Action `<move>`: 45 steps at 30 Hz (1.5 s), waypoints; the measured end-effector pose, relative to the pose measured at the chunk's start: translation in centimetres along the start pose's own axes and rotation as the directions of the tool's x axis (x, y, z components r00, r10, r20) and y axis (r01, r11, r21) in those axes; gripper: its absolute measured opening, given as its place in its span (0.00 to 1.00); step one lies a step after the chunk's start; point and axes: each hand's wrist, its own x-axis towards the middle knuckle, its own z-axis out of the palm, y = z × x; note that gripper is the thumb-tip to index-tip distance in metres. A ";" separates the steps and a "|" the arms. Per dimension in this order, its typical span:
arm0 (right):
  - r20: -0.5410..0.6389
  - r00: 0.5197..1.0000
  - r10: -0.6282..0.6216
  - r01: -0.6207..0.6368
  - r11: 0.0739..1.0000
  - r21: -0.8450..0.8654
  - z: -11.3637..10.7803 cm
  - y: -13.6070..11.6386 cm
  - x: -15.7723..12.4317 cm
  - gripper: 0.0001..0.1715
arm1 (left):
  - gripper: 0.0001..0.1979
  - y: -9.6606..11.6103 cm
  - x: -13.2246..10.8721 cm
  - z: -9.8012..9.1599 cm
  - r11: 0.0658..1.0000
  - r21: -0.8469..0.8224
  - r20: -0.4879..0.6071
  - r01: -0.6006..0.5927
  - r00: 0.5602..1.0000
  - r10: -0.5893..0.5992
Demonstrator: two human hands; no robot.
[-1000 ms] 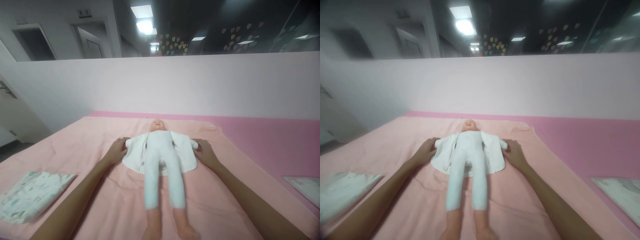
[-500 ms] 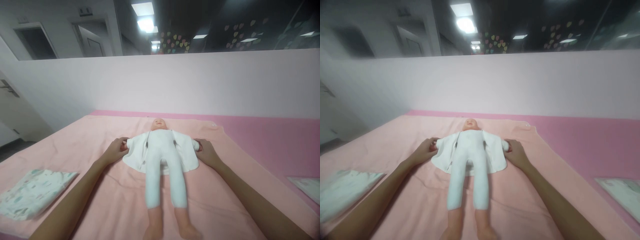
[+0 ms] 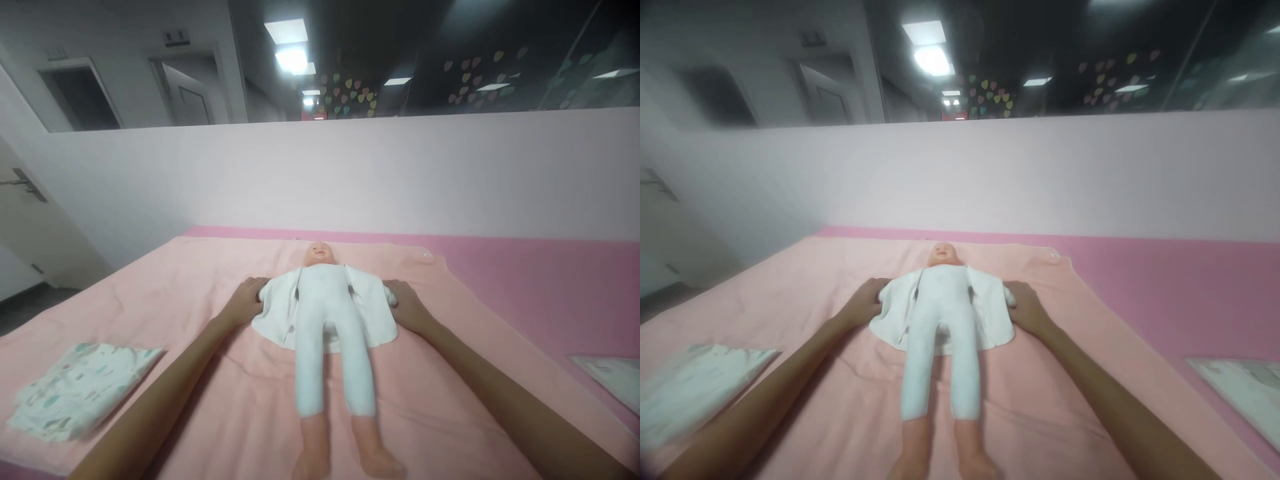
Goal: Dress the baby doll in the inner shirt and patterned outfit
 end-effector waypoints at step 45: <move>0.128 0.986 0.107 -0.149 0.913 0.380 1.4 -1.1 7.2 0.19 | 0.34 1.0 8.7 -0.8 0.952 -0.292 0.468 0.094 0.882 0.056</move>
